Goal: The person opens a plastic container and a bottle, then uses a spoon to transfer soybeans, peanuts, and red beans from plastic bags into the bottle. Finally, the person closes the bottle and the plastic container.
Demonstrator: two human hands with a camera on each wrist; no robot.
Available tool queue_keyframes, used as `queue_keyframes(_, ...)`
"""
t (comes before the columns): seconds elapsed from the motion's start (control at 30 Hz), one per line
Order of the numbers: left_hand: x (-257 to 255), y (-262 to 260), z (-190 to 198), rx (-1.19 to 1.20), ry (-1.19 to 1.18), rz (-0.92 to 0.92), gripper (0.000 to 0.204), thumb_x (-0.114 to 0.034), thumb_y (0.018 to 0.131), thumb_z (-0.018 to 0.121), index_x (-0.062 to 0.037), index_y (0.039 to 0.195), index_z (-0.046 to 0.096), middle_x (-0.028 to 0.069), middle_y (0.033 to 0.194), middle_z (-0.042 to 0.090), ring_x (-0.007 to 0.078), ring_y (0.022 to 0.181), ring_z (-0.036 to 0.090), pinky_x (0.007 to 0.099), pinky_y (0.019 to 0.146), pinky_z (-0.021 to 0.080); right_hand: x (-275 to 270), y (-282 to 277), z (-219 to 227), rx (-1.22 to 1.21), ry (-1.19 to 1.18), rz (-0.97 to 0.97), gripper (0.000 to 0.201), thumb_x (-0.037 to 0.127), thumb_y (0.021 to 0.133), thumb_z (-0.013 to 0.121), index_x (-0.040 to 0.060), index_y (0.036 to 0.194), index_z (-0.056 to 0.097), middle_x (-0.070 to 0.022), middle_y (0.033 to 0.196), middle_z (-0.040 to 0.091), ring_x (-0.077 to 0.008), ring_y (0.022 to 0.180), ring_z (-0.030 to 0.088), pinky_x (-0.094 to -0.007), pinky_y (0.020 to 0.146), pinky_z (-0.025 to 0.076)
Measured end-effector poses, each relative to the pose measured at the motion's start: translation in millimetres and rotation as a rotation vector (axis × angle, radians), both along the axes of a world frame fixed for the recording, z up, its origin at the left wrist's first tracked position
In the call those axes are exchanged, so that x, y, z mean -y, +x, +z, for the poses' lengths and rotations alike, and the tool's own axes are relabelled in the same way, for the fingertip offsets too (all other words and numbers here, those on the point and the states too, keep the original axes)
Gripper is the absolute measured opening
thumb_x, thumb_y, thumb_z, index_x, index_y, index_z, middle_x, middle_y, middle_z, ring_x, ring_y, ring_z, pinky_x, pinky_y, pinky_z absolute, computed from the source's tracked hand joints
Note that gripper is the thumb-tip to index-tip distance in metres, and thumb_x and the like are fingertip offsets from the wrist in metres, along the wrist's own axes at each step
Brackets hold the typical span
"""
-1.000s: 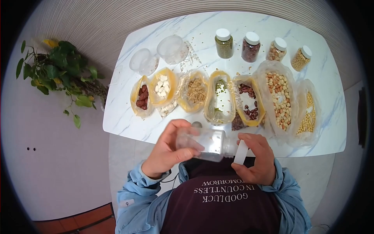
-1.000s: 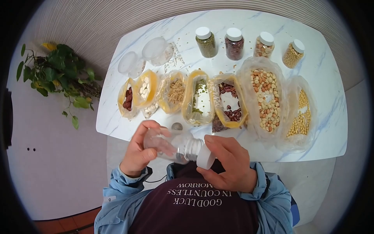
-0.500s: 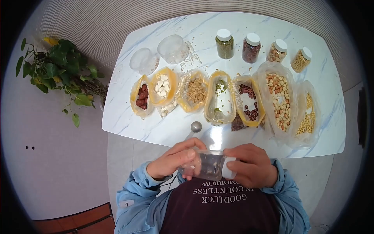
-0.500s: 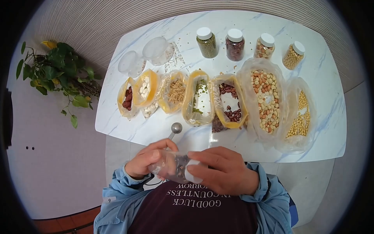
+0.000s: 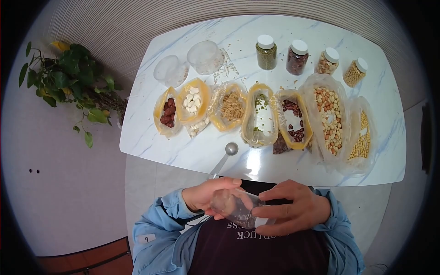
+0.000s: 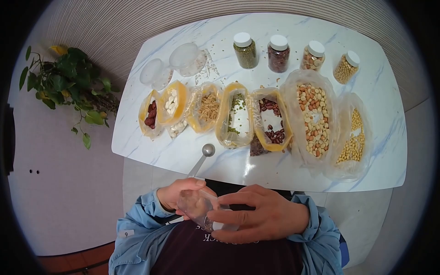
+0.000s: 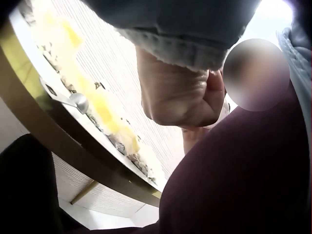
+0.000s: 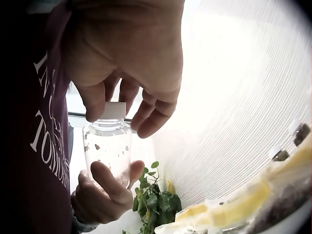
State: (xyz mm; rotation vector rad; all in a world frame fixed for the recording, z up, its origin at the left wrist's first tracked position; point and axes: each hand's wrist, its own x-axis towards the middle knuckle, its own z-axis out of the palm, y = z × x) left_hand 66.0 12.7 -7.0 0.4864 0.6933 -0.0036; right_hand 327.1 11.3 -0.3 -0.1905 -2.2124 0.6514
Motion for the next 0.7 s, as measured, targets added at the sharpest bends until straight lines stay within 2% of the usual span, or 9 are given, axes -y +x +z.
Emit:
queue_keyframes(0.07, 0.2, -0.4, -4.4, 0.029, -0.009, -0.013, 0.068, -0.054, 0.093, 0.025, 0.0033, 0.114, 0.056, 0.0165, 0.051, 0.052, 0.0115, 0.029, 0.037, 0.0186, 0.030, 0.029, 1.0, 0.4, 0.7, 0.003, 0.003, -0.025, 0.027, 0.020, 0.074, 0.071, 0.0225, 0.100, 0.066, 0.0001, 0.124, 0.057, -0.0215, 0.106, 0.057, -0.0306, 0.077, 0.047)
queue_keyframes(0.17, 2.2, -0.2, -9.7, 0.090, -0.009, 0.067, 0.068, -0.054, 0.093, 0.026, 0.0033, 0.118, 0.054, 0.0155, 0.052, 0.053, 0.0117, 0.031, 0.040, 0.0184, 0.031, 0.030, 2.4, 1.4, -4.4, 0.027, 0.021, -0.120, 0.028, 0.018, 0.074, 0.071, 0.0223, 0.101, 0.066, -0.0016, 0.123, 0.058, -0.0211, 0.103, 0.059, -0.0298, 0.076, 0.048)
queue_keyframes(0.27, 3.6, 3.1, 1.7, 0.003, 0.105, 0.097, 0.067, -0.052, 0.094, 0.026, 0.0034, 0.121, 0.052, 0.0145, 0.054, 0.054, 0.0116, 0.034, 0.041, 0.0185, 0.032, 0.032, 2.7, 1.3, -8.0, 0.003, 0.016, -0.148, 0.028, 0.017, 0.075, 0.070, 0.0224, 0.102, 0.066, -0.0027, 0.122, 0.059, -0.0205, 0.101, 0.060, -0.0295, 0.073, 0.049)
queue_keyframes(0.37, 5.1, -1.6, -9.4, 0.193, 0.112, 0.083, 0.066, -0.050, 0.095, 0.025, 0.0037, 0.124, 0.050, 0.0135, 0.055, 0.055, 0.0117, 0.036, 0.043, 0.0184, 0.032, 0.032, 3.1, 2.8, -4.9, -0.004, 0.001, -0.107, 0.028, 0.016, 0.076, 0.070, 0.0221, 0.103, 0.067, -0.0025, 0.122, 0.059, -0.0203, 0.100, 0.060, -0.0296, 0.072, 0.049)
queue_keyframes(0.47, 4.3, -6.9, -12.9, 0.270, 0.072, 0.005, 0.065, -0.049, 0.096, 0.024, 0.0036, 0.125, 0.050, 0.0135, 0.055, 0.055, 0.0116, 0.037, 0.043, 0.0179, 0.033, 0.032, 1.3, 2.4, -2.2, -0.046, 0.008, -0.034, 0.028, 0.016, 0.075, 0.070, 0.0216, 0.103, 0.067, -0.0024, 0.122, 0.059, -0.0208, 0.100, 0.060, -0.0297, 0.072, 0.049)
queue_keyframes(0.57, 4.5, -2.8, -7.7, 0.243, 0.035, -0.031, 0.064, -0.048, 0.096, 0.025, 0.0035, 0.127, 0.048, 0.0139, 0.056, 0.055, 0.0111, 0.037, 0.043, 0.0184, 0.034, 0.031, 1.6, 2.2, 0.3, -0.071, 0.009, 0.004, 0.030, 0.016, 0.073, 0.070, 0.0209, 0.103, 0.067, -0.0034, 0.120, 0.060, -0.0207, 0.100, 0.060, -0.0293, 0.071, 0.049)
queue_keyframes(0.7, 6.0, -4.5, -5.1, 0.215, 0.163, 0.041, 0.063, -0.048, 0.096, 0.027, 0.0030, 0.129, 0.047, 0.0135, 0.061, 0.057, 0.0104, 0.041, 0.044, 0.0197, 0.036, 0.034, 1.2, 4.2, 0.2, -0.040, 0.005, -0.099, 0.032, 0.014, 0.071, 0.071, 0.0195, 0.102, 0.066, -0.0059, 0.116, 0.062, -0.0204, 0.096, 0.061, -0.0294, 0.070, 0.049)
